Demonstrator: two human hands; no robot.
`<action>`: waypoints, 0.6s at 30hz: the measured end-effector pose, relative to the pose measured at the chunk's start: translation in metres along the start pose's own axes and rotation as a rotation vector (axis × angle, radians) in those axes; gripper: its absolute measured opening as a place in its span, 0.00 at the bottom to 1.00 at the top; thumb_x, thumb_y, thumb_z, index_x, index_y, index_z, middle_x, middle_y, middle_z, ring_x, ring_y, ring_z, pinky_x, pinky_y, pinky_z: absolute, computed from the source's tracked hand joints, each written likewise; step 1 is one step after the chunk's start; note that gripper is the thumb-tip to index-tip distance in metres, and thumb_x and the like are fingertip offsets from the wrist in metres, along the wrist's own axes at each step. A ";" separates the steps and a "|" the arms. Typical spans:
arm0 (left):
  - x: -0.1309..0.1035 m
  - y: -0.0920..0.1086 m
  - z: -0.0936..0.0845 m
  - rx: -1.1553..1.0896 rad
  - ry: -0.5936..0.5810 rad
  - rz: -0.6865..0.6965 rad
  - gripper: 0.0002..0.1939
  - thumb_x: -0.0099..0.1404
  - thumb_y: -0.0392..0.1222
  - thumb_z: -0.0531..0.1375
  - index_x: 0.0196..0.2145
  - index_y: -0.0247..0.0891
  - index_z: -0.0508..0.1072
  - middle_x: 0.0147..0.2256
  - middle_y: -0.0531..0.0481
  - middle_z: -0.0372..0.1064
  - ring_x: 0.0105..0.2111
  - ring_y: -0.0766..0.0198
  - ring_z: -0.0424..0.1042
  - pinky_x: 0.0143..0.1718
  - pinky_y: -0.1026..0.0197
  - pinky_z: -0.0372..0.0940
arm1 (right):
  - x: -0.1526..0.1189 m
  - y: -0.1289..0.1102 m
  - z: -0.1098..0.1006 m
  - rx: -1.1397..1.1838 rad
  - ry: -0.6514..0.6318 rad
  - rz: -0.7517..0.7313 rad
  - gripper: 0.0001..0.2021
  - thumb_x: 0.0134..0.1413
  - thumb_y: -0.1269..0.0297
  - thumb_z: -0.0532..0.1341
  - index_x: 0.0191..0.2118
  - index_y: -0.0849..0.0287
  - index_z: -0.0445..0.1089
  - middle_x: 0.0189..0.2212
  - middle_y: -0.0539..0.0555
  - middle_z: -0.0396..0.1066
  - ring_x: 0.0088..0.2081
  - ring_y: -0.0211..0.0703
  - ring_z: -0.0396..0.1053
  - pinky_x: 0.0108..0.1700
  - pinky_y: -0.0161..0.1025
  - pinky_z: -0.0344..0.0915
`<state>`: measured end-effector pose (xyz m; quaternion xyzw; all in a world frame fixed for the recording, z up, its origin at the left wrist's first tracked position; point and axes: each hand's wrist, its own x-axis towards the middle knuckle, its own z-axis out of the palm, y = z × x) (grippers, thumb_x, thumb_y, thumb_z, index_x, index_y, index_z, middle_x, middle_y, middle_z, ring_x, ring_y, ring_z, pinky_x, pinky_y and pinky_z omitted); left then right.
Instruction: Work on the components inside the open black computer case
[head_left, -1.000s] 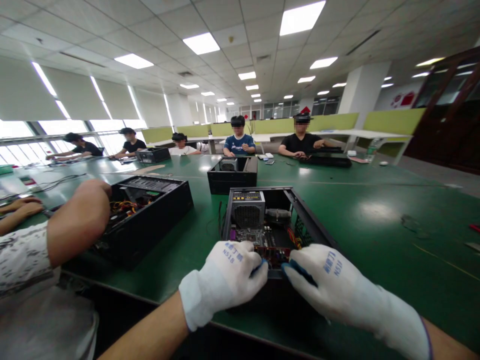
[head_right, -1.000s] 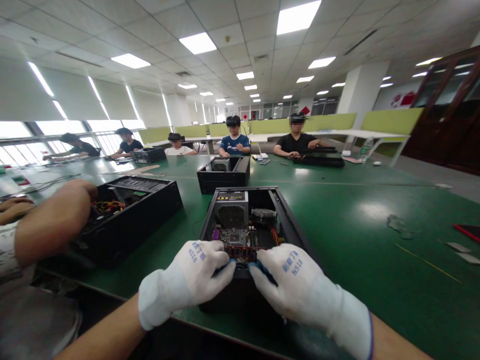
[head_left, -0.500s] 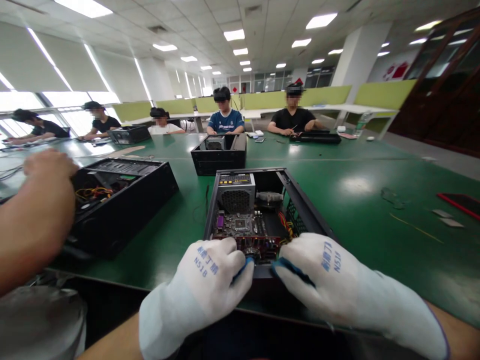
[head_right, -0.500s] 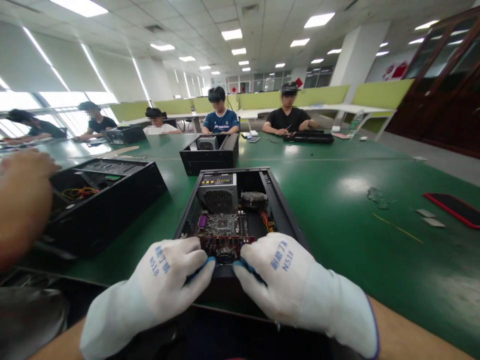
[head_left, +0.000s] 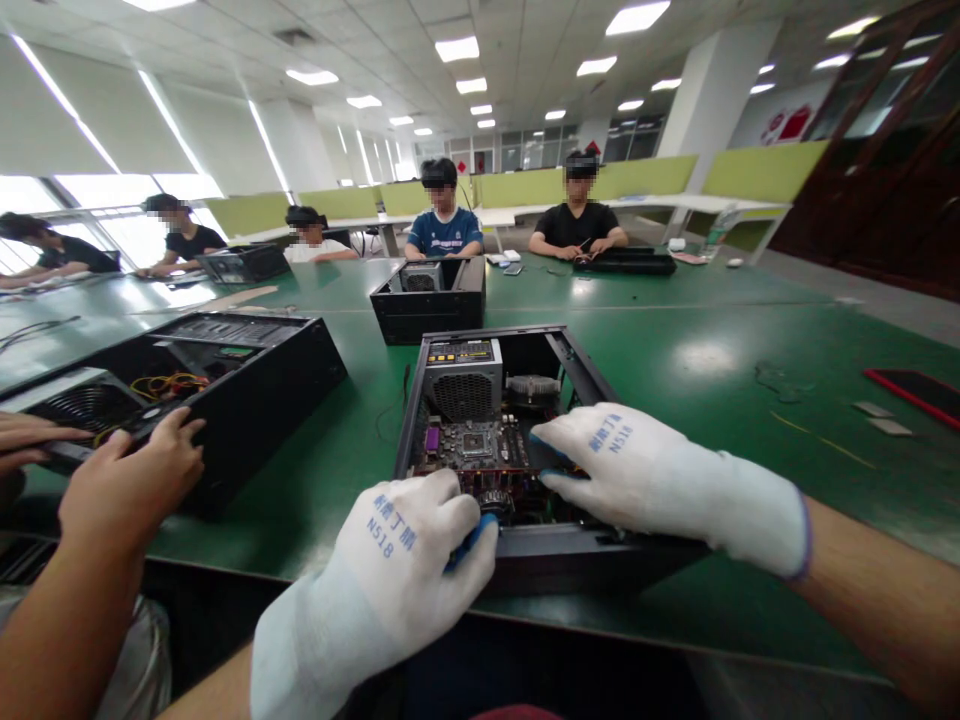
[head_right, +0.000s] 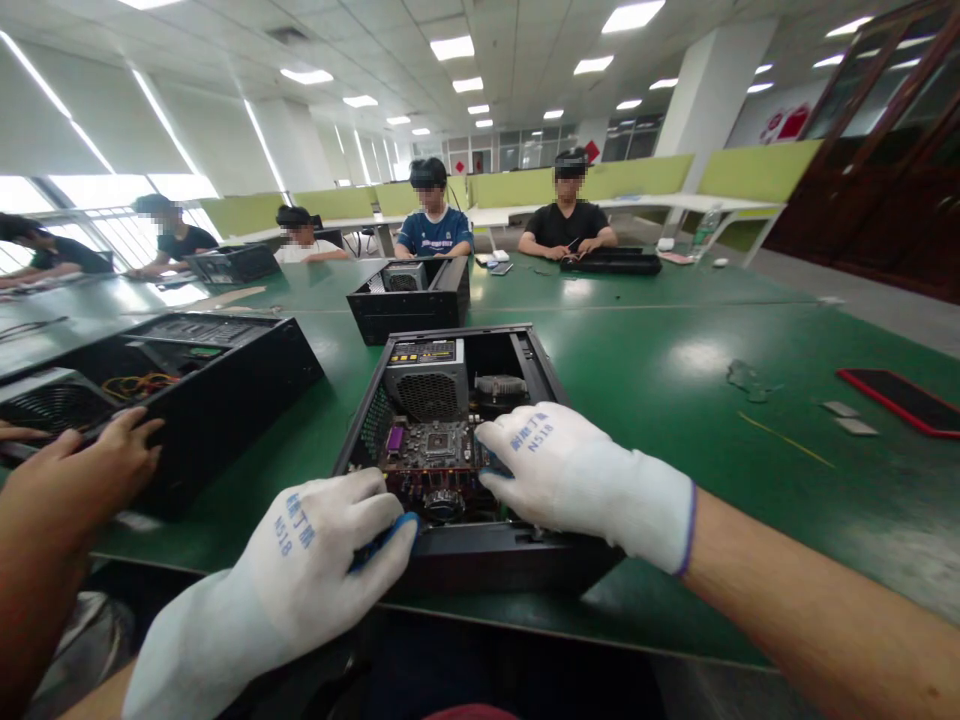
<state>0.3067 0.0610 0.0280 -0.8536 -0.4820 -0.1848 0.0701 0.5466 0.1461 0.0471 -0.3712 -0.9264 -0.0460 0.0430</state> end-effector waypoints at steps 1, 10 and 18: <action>0.001 0.001 -0.001 -0.024 -0.013 -0.029 0.15 0.71 0.45 0.54 0.25 0.42 0.66 0.27 0.54 0.65 0.26 0.64 0.68 0.28 0.57 0.57 | 0.005 0.001 0.002 -0.025 -0.061 -0.026 0.14 0.61 0.56 0.61 0.47 0.59 0.74 0.39 0.59 0.78 0.40 0.50 0.75 0.41 0.42 0.62; 0.019 -0.009 -0.024 -0.172 0.020 -0.113 0.11 0.70 0.42 0.52 0.48 0.41 0.68 0.45 0.47 0.72 0.43 0.60 0.74 0.45 0.57 0.70 | 0.013 0.000 0.014 -0.068 -0.172 -0.220 0.07 0.61 0.68 0.62 0.38 0.55 0.79 0.32 0.54 0.79 0.32 0.44 0.73 0.35 0.41 0.58; 0.086 -0.039 0.011 -0.064 -0.211 -0.025 0.16 0.72 0.41 0.49 0.53 0.32 0.66 0.54 0.36 0.69 0.58 0.51 0.68 0.62 0.48 0.61 | 0.008 0.004 0.008 0.105 -0.059 -0.127 0.10 0.62 0.60 0.61 0.38 0.58 0.78 0.35 0.56 0.79 0.38 0.46 0.75 0.44 0.41 0.62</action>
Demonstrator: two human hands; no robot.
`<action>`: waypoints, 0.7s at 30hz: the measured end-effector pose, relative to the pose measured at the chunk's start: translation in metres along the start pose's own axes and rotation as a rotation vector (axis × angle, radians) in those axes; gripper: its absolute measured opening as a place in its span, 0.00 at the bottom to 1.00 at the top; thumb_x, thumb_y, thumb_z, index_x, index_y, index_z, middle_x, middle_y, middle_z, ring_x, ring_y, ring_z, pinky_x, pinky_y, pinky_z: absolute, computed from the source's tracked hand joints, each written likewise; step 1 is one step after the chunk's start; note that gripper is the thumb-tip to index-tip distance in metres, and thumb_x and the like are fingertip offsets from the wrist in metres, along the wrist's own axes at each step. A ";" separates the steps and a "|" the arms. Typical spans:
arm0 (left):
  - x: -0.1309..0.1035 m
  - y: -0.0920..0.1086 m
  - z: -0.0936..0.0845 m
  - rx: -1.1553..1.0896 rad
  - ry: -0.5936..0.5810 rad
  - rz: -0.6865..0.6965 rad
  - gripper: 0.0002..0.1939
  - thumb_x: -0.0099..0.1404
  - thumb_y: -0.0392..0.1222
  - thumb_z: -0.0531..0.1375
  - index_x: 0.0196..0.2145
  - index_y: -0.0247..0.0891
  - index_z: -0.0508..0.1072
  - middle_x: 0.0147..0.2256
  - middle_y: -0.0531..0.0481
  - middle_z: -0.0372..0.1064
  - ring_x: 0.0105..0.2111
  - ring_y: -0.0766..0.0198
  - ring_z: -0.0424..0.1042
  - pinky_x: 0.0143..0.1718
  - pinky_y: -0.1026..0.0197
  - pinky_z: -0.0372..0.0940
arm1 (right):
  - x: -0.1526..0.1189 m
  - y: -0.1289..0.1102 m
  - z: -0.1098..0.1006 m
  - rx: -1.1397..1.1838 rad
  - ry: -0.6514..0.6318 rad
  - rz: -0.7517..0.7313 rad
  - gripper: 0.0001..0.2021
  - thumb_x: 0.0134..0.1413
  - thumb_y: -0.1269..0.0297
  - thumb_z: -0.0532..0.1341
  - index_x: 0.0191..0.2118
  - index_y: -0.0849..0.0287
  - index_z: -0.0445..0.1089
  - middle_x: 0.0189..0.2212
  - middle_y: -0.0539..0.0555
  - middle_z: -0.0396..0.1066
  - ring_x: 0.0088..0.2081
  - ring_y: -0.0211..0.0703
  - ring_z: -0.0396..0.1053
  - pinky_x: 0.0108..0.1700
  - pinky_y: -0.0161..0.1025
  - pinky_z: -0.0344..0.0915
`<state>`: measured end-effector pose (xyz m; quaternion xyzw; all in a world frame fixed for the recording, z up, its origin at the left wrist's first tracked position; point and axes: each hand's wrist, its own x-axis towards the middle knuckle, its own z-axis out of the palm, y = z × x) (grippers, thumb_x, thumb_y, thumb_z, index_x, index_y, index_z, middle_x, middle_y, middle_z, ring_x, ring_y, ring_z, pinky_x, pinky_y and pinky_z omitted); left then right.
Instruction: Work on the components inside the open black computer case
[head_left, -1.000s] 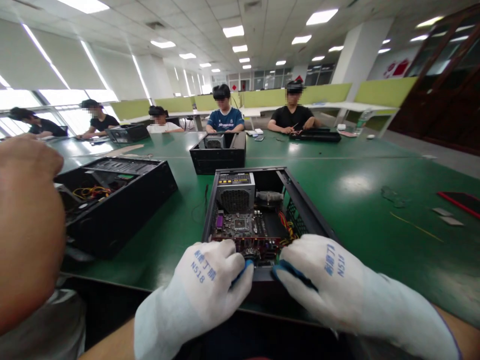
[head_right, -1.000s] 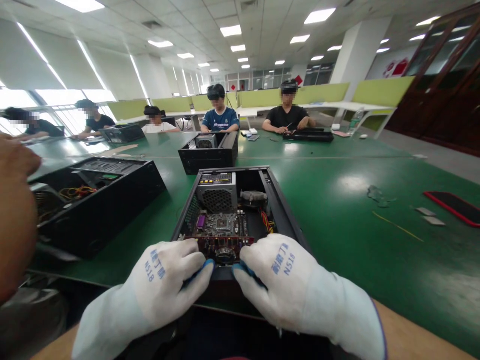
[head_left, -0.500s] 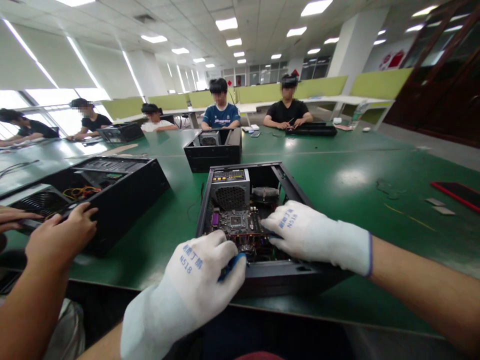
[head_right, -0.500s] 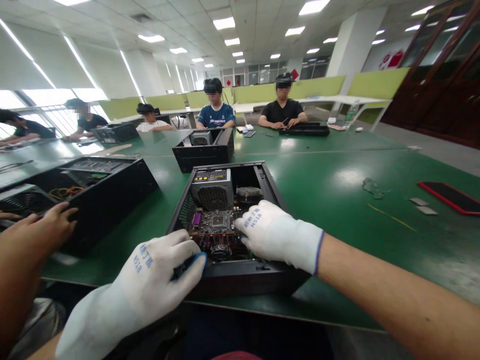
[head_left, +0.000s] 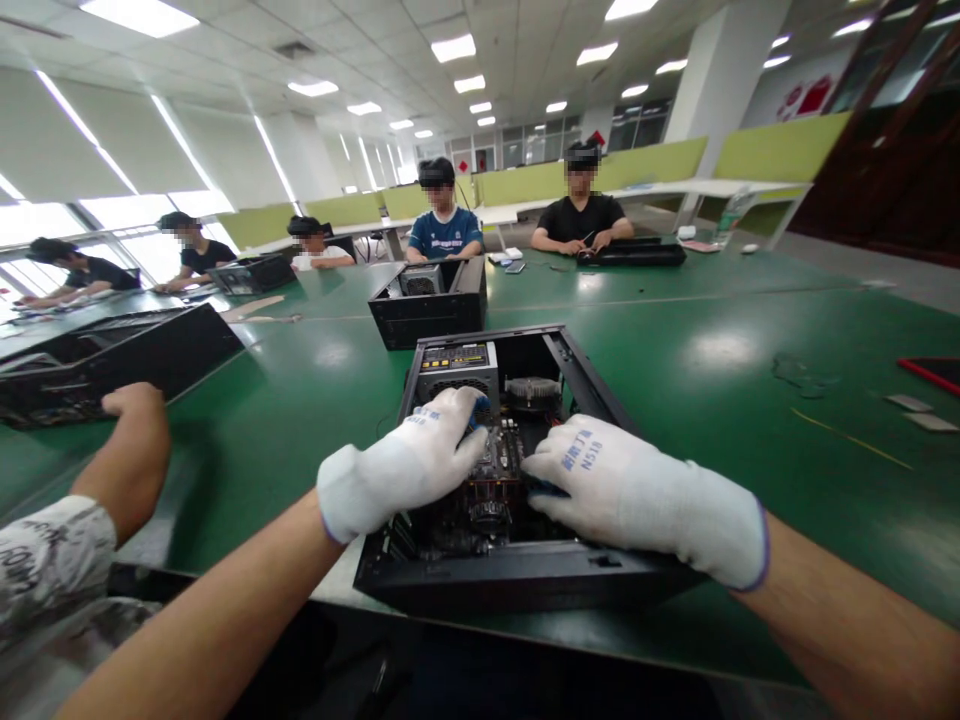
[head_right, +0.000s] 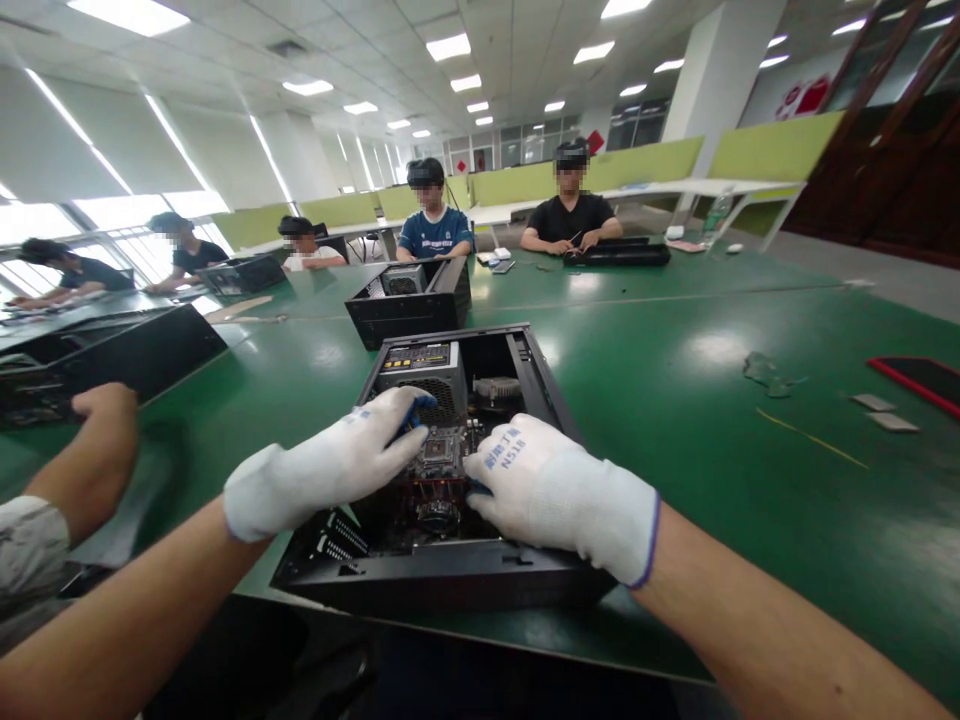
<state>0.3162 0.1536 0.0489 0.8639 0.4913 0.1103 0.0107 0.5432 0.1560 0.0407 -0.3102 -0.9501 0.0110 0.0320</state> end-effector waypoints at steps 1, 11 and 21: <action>0.012 -0.002 0.005 0.017 -0.068 -0.048 0.17 0.72 0.42 0.50 0.55 0.32 0.65 0.54 0.36 0.69 0.57 0.52 0.69 0.61 0.50 0.63 | -0.001 0.002 0.000 0.020 0.042 0.011 0.11 0.63 0.59 0.60 0.38 0.58 0.77 0.36 0.56 0.79 0.39 0.46 0.74 0.45 0.40 0.62; 0.077 -0.017 0.051 0.183 -0.535 -0.090 0.20 0.62 0.39 0.62 0.51 0.32 0.69 0.50 0.35 0.73 0.50 0.48 0.75 0.52 0.52 0.70 | -0.001 0.024 0.005 0.065 0.203 0.089 0.16 0.67 0.53 0.55 0.42 0.58 0.75 0.40 0.57 0.77 0.41 0.48 0.72 0.46 0.42 0.60; 0.082 -0.034 0.072 0.304 -0.707 -0.079 0.23 0.59 0.39 0.64 0.53 0.32 0.70 0.53 0.32 0.70 0.52 0.44 0.74 0.53 0.49 0.70 | -0.004 0.030 0.009 0.161 0.303 0.071 0.16 0.68 0.56 0.53 0.42 0.59 0.75 0.39 0.57 0.76 0.41 0.47 0.71 0.45 0.43 0.61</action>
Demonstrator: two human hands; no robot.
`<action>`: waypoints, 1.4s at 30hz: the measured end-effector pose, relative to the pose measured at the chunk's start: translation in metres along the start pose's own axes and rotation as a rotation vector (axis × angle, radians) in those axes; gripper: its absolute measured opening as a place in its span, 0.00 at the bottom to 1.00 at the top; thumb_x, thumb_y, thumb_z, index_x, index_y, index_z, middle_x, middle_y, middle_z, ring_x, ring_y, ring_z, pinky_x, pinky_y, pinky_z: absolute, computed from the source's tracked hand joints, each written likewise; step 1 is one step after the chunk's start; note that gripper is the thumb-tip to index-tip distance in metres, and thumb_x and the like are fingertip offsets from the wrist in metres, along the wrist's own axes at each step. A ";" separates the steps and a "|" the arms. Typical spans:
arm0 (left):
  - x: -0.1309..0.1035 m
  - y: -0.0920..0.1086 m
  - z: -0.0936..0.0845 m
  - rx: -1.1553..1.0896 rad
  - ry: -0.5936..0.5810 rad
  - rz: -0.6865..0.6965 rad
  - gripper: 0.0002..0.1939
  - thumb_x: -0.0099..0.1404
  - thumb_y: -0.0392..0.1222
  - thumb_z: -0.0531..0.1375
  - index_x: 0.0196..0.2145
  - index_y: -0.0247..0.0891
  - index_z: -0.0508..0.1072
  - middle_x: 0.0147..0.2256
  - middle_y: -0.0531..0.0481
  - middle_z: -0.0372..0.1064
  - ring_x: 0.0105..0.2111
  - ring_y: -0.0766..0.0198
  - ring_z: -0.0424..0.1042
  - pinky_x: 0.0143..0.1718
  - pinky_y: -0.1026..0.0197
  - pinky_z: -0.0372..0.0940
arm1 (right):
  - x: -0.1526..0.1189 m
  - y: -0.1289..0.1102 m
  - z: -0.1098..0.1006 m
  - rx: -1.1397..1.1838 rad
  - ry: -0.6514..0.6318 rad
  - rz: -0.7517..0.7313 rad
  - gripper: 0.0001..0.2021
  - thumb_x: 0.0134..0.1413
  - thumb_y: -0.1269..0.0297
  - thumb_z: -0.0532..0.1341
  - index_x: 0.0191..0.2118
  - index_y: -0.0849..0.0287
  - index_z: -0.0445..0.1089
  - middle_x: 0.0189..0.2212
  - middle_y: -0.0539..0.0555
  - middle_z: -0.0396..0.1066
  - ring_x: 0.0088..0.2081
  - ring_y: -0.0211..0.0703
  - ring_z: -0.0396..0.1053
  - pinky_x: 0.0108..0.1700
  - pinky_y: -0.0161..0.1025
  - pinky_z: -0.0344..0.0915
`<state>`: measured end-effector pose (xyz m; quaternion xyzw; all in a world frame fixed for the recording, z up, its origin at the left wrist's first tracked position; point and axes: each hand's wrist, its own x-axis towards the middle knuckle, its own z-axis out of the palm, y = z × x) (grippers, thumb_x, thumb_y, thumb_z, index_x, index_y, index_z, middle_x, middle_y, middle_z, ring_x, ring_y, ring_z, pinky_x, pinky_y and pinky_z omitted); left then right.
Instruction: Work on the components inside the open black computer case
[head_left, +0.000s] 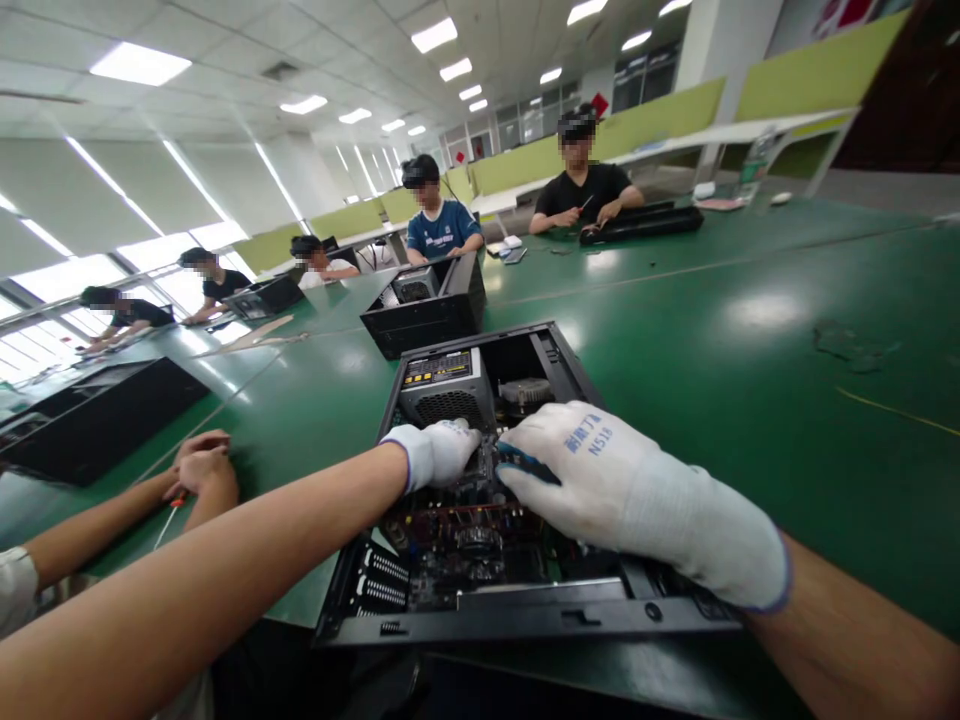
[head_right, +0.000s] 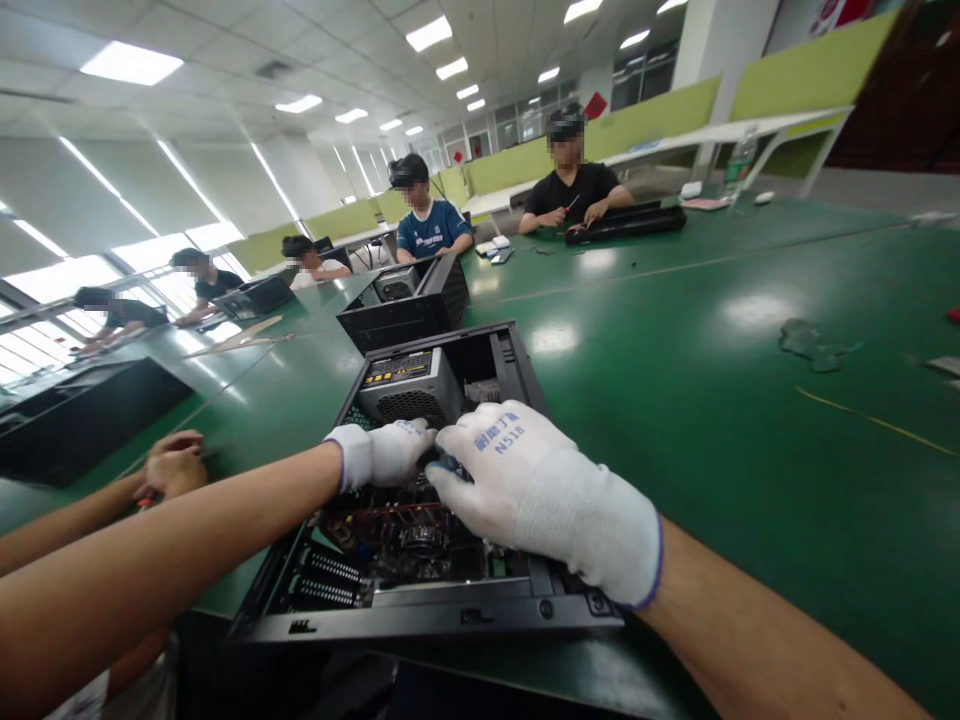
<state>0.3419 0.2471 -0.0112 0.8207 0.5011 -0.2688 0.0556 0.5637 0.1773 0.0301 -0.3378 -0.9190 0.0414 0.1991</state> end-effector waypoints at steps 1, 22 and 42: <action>0.001 0.000 0.000 0.002 0.001 0.006 0.23 0.59 0.39 0.63 0.52 0.33 0.70 0.52 0.34 0.71 0.52 0.45 0.75 0.53 0.50 0.70 | 0.000 0.001 0.001 0.014 0.016 -0.008 0.16 0.68 0.57 0.53 0.43 0.59 0.75 0.40 0.57 0.76 0.41 0.47 0.71 0.45 0.42 0.61; 0.029 -0.010 0.007 0.026 0.001 0.015 0.21 0.56 0.47 0.66 0.47 0.40 0.76 0.46 0.41 0.78 0.46 0.47 0.78 0.47 0.53 0.73 | -0.002 0.004 0.009 -0.013 0.161 -0.029 0.15 0.67 0.57 0.55 0.47 0.58 0.76 0.39 0.56 0.77 0.41 0.47 0.73 0.44 0.41 0.62; 0.032 -0.012 0.010 0.061 -0.076 -0.003 0.17 0.70 0.48 0.61 0.51 0.36 0.72 0.51 0.44 0.71 0.48 0.56 0.73 0.50 0.47 0.70 | 0.001 -0.001 -0.002 0.107 0.048 0.093 0.18 0.68 0.54 0.53 0.46 0.58 0.76 0.40 0.56 0.78 0.43 0.48 0.74 0.46 0.43 0.64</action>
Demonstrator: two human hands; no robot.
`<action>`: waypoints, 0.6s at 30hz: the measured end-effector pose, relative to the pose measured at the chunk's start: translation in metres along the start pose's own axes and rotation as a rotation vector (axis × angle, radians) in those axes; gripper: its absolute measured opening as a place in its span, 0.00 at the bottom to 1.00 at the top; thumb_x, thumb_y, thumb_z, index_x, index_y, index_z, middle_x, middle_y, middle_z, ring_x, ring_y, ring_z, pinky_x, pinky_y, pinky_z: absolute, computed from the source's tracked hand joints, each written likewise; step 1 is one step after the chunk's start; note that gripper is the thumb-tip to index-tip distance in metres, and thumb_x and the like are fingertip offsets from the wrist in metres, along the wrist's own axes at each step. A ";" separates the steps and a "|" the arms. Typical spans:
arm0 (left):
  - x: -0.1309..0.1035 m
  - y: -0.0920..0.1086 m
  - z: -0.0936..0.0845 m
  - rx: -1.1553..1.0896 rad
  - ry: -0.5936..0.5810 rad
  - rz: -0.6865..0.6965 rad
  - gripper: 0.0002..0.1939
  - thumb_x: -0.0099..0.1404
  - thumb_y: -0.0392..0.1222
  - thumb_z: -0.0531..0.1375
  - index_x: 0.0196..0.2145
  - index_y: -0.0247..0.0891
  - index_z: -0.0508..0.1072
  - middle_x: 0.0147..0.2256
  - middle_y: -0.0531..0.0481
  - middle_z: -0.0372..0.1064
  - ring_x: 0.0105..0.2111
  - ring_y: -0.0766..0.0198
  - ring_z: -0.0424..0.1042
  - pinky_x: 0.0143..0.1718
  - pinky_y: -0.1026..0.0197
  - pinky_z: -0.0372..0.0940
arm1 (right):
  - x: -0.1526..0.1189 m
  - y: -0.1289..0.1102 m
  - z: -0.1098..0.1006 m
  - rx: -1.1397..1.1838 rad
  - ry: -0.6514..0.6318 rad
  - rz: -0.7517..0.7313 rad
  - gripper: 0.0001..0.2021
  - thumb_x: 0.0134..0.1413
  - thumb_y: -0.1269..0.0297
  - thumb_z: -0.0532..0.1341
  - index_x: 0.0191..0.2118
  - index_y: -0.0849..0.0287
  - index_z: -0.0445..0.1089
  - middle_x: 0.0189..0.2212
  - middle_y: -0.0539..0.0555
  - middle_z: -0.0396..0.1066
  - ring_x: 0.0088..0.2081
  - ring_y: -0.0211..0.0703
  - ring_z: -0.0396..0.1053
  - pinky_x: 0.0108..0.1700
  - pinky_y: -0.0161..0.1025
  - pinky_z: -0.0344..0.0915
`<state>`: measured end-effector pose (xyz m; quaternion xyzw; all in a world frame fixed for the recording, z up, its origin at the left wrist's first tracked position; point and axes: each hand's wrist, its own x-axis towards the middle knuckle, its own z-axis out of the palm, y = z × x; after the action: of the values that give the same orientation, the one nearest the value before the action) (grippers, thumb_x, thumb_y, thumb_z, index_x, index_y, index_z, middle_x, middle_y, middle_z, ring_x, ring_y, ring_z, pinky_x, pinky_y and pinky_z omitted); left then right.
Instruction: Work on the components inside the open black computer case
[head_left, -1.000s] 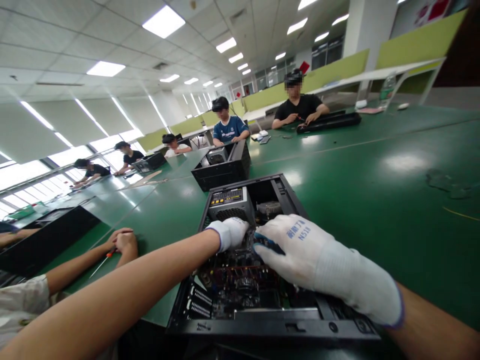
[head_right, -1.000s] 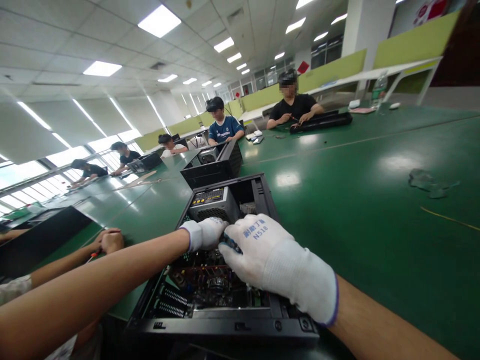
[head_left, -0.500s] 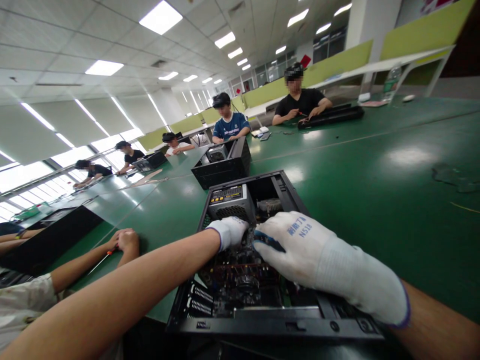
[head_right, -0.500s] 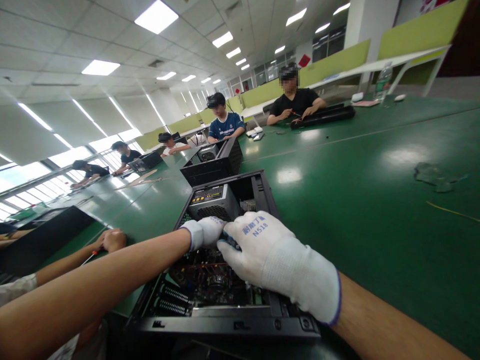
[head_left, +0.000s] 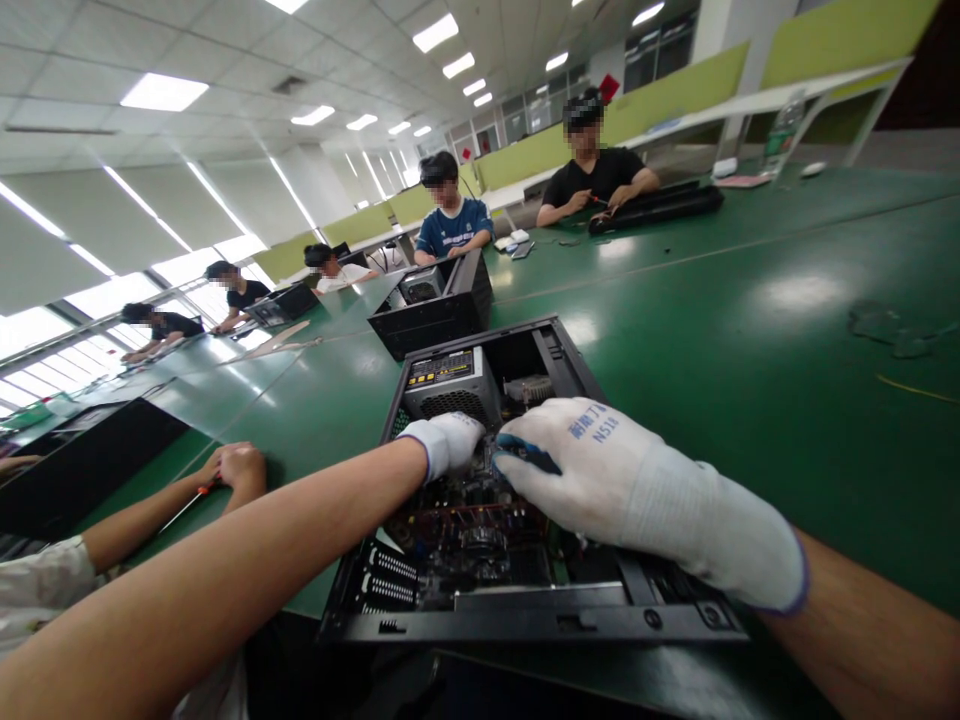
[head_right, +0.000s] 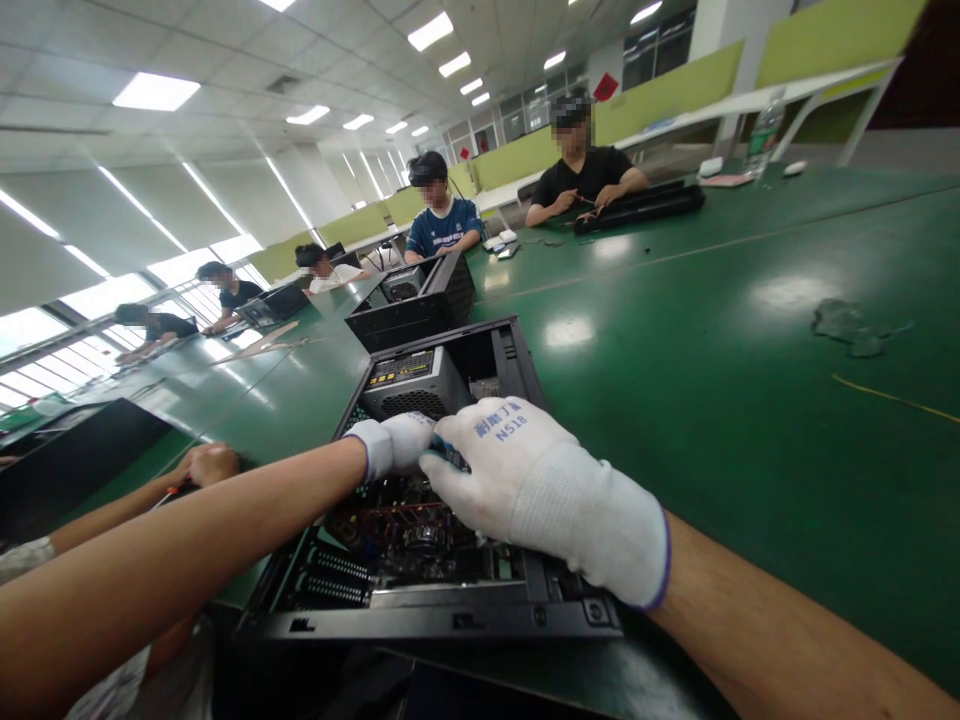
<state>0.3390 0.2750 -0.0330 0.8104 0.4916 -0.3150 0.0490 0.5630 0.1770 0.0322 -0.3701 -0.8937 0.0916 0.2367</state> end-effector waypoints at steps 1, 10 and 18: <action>0.000 0.000 0.001 -0.004 0.010 -0.002 0.17 0.69 0.48 0.61 0.51 0.36 0.72 0.50 0.44 0.72 0.49 0.56 0.73 0.51 0.46 0.70 | 0.000 0.000 0.000 0.011 0.005 0.018 0.18 0.67 0.54 0.53 0.46 0.58 0.76 0.39 0.56 0.78 0.43 0.48 0.74 0.46 0.43 0.64; -0.001 0.001 0.000 -0.022 0.084 -0.019 0.16 0.61 0.45 0.62 0.46 0.38 0.77 0.48 0.42 0.77 0.49 0.52 0.76 0.53 0.56 0.69 | 0.001 0.001 -0.003 0.059 0.027 0.031 0.17 0.67 0.55 0.54 0.46 0.58 0.76 0.38 0.55 0.78 0.43 0.45 0.74 0.46 0.40 0.65; -0.001 0.002 0.000 -0.001 0.071 -0.010 0.17 0.58 0.45 0.65 0.45 0.37 0.77 0.48 0.41 0.77 0.49 0.52 0.76 0.53 0.56 0.69 | 0.002 0.000 -0.002 0.066 0.029 0.056 0.17 0.66 0.55 0.55 0.45 0.59 0.77 0.38 0.55 0.78 0.43 0.46 0.74 0.47 0.41 0.65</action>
<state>0.3404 0.2739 -0.0327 0.8185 0.4972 -0.2862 0.0304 0.5631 0.1787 0.0350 -0.3880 -0.8760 0.1223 0.2590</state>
